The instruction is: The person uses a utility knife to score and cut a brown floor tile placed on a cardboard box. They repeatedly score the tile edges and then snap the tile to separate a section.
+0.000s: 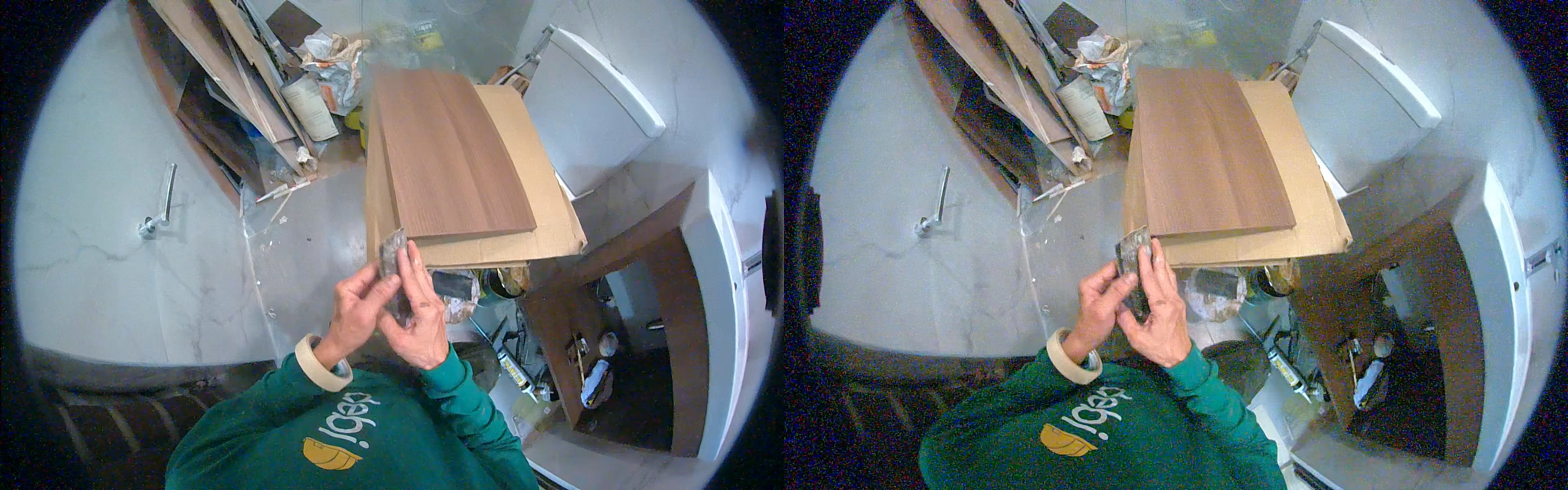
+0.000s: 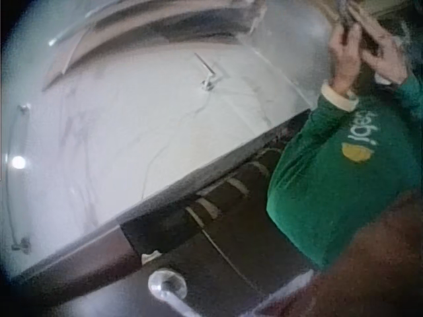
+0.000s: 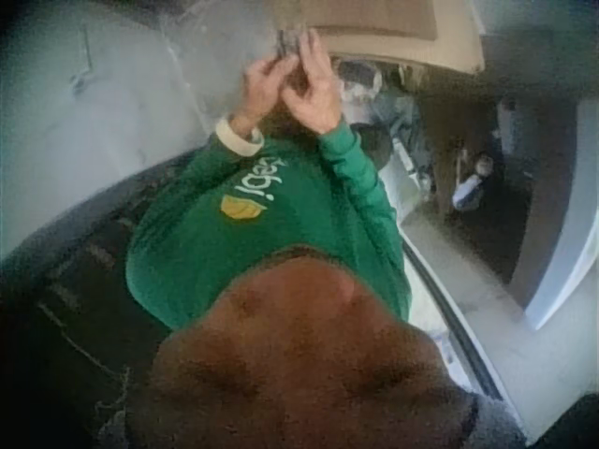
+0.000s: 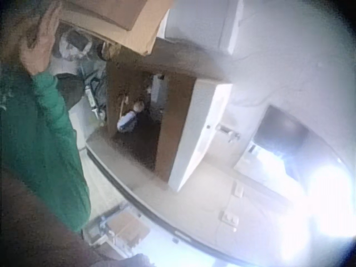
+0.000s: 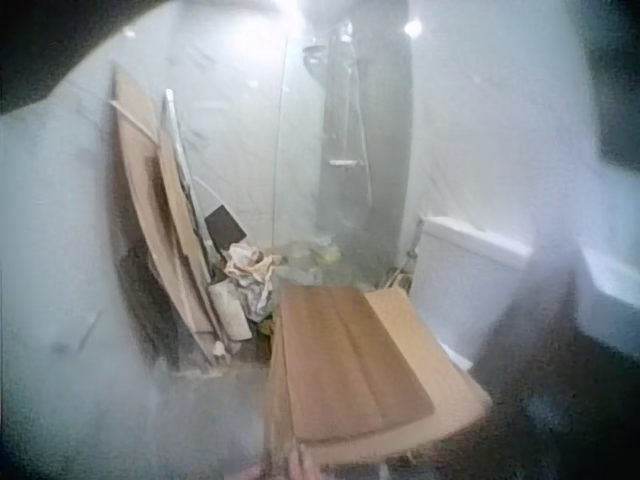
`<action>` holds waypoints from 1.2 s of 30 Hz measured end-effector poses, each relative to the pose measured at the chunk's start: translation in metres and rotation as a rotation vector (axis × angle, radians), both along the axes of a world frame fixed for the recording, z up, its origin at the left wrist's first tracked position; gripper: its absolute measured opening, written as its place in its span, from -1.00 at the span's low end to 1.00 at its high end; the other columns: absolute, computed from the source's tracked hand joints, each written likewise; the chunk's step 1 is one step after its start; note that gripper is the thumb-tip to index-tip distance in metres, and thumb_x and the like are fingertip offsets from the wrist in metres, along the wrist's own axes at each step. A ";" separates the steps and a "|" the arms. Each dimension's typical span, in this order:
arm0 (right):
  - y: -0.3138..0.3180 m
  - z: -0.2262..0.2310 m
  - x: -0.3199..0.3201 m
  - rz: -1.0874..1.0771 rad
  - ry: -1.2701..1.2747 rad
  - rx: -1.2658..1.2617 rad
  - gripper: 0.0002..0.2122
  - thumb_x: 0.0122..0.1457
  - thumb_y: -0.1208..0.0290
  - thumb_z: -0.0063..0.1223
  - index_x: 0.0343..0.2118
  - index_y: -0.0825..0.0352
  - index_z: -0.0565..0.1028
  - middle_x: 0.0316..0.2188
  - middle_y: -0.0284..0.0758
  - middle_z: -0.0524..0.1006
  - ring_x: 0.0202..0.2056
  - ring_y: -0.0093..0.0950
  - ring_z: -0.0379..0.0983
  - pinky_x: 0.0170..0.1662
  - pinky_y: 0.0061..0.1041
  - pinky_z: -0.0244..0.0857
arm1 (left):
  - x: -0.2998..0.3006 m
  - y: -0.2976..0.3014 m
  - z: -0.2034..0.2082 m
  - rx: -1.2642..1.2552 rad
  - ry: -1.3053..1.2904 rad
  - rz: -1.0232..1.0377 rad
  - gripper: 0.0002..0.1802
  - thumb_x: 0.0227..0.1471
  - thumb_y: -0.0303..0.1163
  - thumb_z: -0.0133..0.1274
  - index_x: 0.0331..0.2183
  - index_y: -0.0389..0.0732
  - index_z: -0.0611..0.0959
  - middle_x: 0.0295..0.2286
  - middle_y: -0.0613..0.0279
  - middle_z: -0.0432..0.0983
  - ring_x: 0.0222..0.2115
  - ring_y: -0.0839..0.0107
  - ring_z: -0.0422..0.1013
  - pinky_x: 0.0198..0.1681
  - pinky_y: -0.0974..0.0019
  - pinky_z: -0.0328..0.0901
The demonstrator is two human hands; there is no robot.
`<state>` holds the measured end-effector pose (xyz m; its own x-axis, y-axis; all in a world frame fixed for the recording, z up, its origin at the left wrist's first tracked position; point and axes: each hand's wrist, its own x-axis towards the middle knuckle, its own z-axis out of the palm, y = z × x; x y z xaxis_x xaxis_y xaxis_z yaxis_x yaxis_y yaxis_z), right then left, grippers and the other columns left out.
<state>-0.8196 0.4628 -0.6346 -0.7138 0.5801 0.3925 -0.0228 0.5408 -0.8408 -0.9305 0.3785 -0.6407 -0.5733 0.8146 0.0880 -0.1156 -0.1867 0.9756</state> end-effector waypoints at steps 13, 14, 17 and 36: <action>0.094 0.019 -0.001 -0.295 -0.267 0.288 -0.47 0.15 0.25 0.26 0.16 0.34 0.46 0.26 0.11 0.30 0.28 0.03 0.23 0.31 -0.14 0.15 | -0.140 0.084 -0.030 0.021 -0.622 -0.025 -0.73 0.18 -0.28 0.15 -0.16 -0.24 0.67 -0.28 0.22 0.67 -0.32 0.36 0.60 -0.17 0.20 0.51; 0.110 0.017 -0.006 -0.330 -0.325 0.307 -0.48 0.17 0.23 0.24 0.17 0.34 0.46 0.26 0.12 0.30 0.28 0.03 0.24 0.31 -0.15 0.15 | -0.145 0.101 -0.027 0.023 -0.662 -0.063 -0.74 0.15 -0.31 0.19 -0.17 -0.26 0.67 -0.29 0.21 0.66 -0.32 0.39 0.60 -0.21 0.23 0.51; 0.172 0.017 -0.024 -0.325 -0.487 0.372 -0.46 0.24 0.07 0.11 0.16 0.37 0.45 0.21 0.17 0.33 0.23 0.09 0.26 0.30 -0.16 0.15 | -0.136 0.130 -0.022 0.032 -0.648 -0.122 -0.77 0.11 -0.37 0.24 -0.20 -0.26 0.69 -0.33 0.23 0.67 -0.35 0.45 0.58 -0.26 0.30 0.50; 0.255 -0.002 -0.029 -0.475 -0.719 0.418 -0.38 0.35 -0.02 -0.12 0.33 0.31 0.26 0.36 0.18 0.08 0.39 0.07 -0.04 0.40 -0.07 -0.15 | -0.322 0.305 -0.009 0.065 -0.414 0.149 -0.74 0.07 -0.37 0.28 -0.18 -0.23 0.69 -0.34 0.23 0.67 -0.39 0.38 0.60 -0.28 0.19 0.53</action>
